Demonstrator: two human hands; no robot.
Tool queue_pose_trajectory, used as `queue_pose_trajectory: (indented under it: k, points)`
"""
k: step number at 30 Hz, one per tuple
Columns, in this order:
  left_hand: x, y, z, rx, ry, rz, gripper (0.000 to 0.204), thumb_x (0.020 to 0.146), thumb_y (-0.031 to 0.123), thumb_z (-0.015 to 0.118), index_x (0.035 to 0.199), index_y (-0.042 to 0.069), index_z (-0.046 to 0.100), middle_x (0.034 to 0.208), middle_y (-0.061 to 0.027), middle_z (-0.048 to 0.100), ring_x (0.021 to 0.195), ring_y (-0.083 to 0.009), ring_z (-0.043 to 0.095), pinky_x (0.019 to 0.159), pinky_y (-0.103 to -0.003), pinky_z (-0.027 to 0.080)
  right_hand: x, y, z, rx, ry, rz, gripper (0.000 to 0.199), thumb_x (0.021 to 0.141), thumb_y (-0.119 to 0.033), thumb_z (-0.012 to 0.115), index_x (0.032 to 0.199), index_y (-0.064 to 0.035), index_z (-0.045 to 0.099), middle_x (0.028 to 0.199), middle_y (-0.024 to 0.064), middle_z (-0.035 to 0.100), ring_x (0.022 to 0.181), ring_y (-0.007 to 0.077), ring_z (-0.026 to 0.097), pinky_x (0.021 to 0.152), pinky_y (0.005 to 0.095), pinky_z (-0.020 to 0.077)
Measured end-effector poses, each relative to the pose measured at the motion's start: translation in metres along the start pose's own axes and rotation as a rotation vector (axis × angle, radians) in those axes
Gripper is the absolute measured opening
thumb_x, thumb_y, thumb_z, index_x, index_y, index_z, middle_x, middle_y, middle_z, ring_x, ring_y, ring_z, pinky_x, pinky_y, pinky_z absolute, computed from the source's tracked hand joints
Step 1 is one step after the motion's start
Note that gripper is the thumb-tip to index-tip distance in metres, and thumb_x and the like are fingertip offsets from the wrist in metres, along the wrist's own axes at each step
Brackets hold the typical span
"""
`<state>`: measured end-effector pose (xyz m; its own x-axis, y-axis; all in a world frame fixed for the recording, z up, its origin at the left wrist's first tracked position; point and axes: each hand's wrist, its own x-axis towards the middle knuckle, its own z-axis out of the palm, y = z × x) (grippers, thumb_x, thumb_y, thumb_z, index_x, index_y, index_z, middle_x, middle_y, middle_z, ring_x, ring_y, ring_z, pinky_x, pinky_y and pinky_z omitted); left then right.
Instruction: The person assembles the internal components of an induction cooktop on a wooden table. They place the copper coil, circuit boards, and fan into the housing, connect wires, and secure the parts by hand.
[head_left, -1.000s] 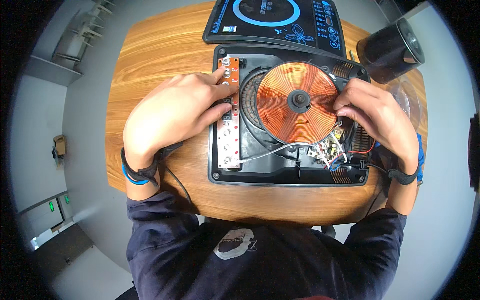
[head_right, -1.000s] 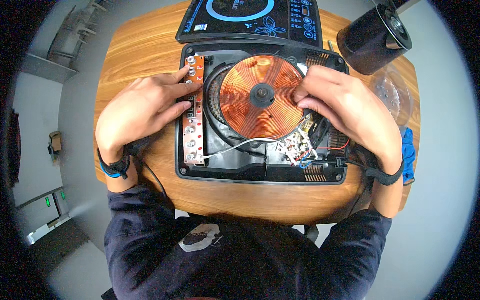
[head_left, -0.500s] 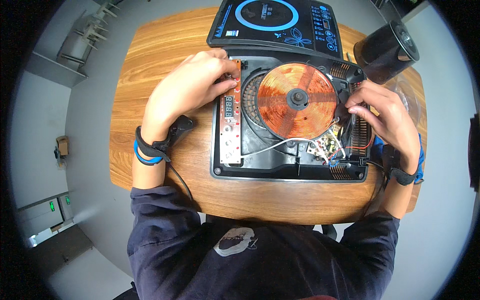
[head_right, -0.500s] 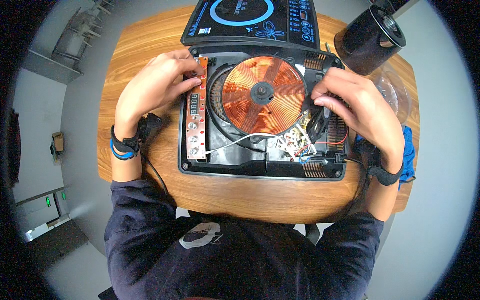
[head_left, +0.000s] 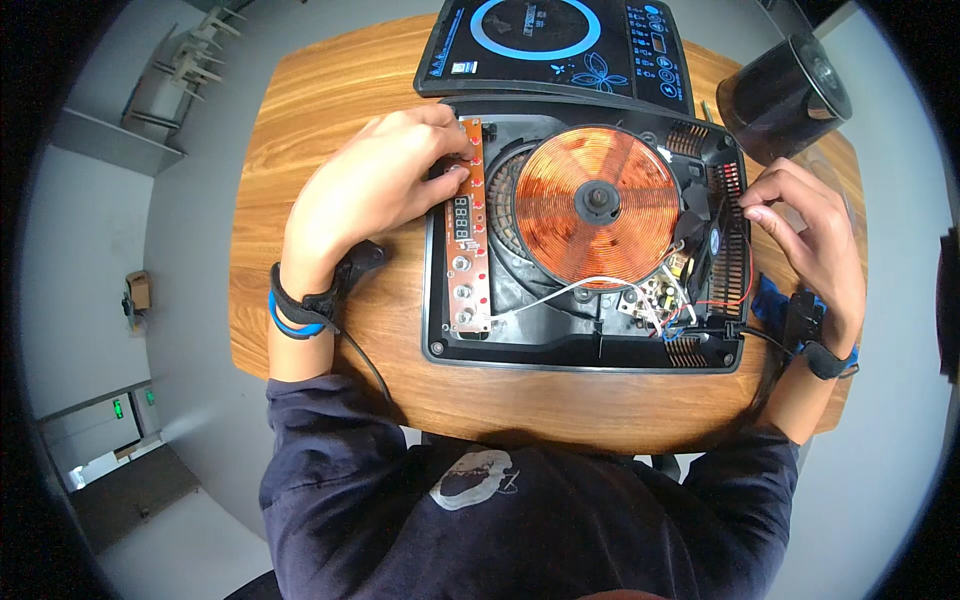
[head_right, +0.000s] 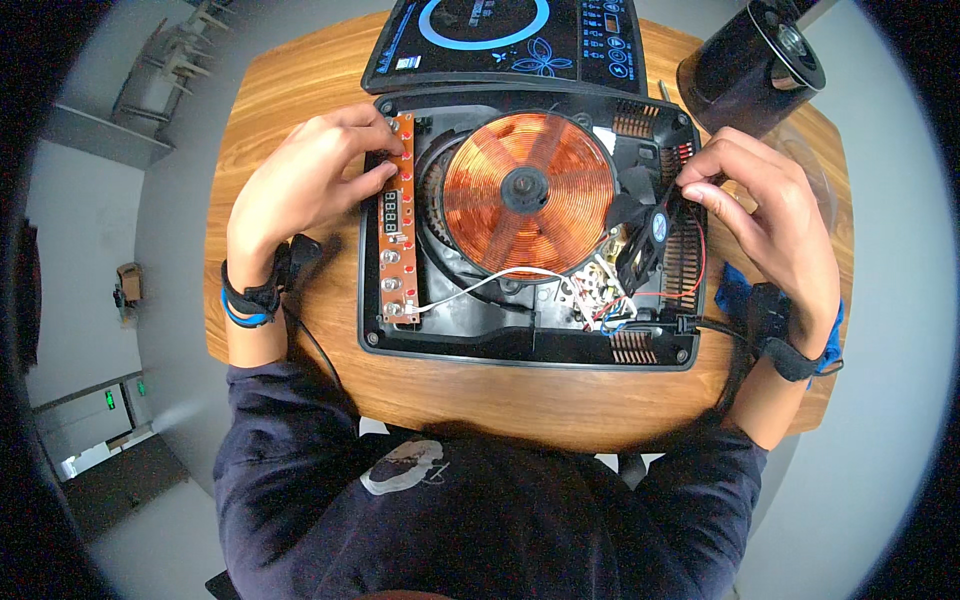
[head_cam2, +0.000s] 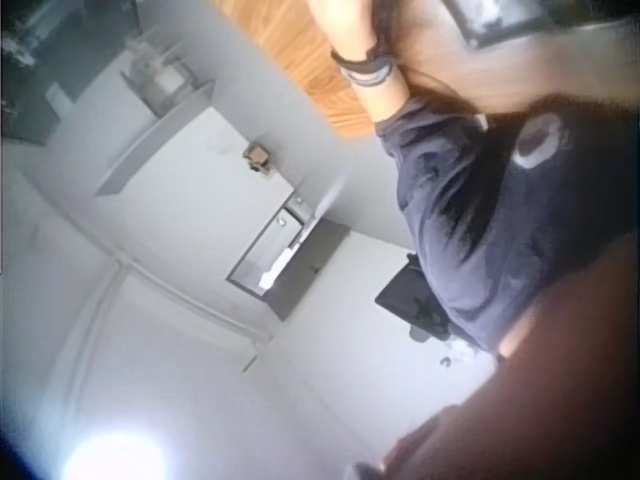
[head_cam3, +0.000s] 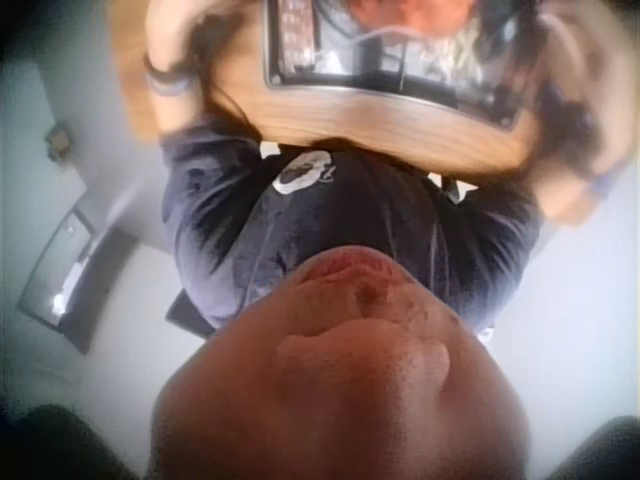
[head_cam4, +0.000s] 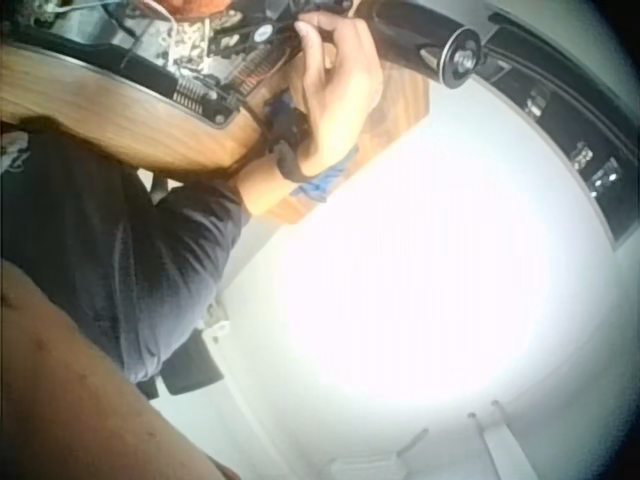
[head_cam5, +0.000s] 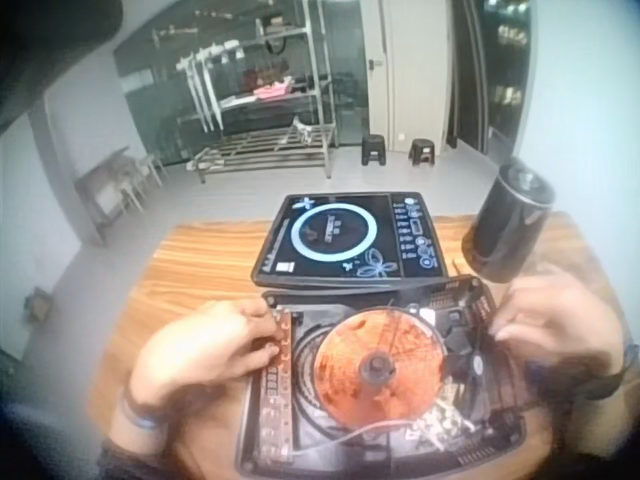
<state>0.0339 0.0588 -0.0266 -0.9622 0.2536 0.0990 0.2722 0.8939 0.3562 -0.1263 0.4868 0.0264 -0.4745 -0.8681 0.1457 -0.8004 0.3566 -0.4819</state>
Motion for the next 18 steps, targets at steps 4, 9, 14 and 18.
queue_pose_trajectory:
  k: [4, 9, 14, 18]
  points:
    - [-0.003, 0.009, -0.006, 0.027, -0.045, -0.047, 0.028, 0.101, 0.015, 0.080, 0.124, 0.000, 0.080, 0.120, -0.0179, 0.076, 0.109, -0.0412, 0.076, 0.098, -0.049, 0.061, 0.003, 0.003, 0.002, 0.008, -0.022, 0.001, 0.014, 0.100, -0.006, 0.082, 0.107, 0.0029, 0.073, 0.100, 0.0137, 0.071, 0.095, 0.0314, 0.072, 0.086, 0.0412, 0.0567]
    - [-0.010, 0.024, -0.007, 0.034, -0.048, -0.054, 0.033, 0.103, 0.017, 0.079, 0.133, 0.003, 0.077, 0.142, -0.0188, 0.071, 0.131, -0.0432, 0.070, 0.111, -0.050, 0.058, 0.000, 0.002, -0.002, -0.026, -0.019, 0.007, 0.016, 0.099, -0.006, 0.083, 0.107, 0.0038, 0.072, 0.102, 0.0141, 0.073, 0.098, 0.0311, 0.073, 0.088, 0.0397, 0.0571]
    - [-0.033, 0.041, -0.019, -0.085, -0.212, 0.135, 0.029, 0.103, 0.018, 0.080, 0.129, 0.005, 0.077, 0.155, -0.0200, 0.064, 0.139, -0.0444, 0.066, 0.116, -0.051, 0.056, -0.009, 0.004, -0.004, -0.069, -0.064, 0.068, 0.014, 0.106, -0.006, 0.078, 0.107, 0.0036, 0.069, 0.104, 0.0111, 0.069, 0.100, 0.0255, 0.070, 0.089, 0.0349, 0.0546]
    - [-0.053, 0.056, -0.014, -0.168, -0.348, 0.256, 0.047, 0.089, 0.016, 0.092, 0.132, 0.006, 0.078, 0.166, -0.0190, 0.059, 0.163, -0.0444, 0.048, 0.130, -0.054, 0.050, -0.010, 0.011, -0.001, -0.078, -0.075, 0.090, 0.014, 0.107, -0.007, 0.078, 0.108, 0.0037, 0.068, 0.104, 0.0102, 0.066, 0.099, 0.0228, 0.067, 0.089, 0.0330, 0.0536]
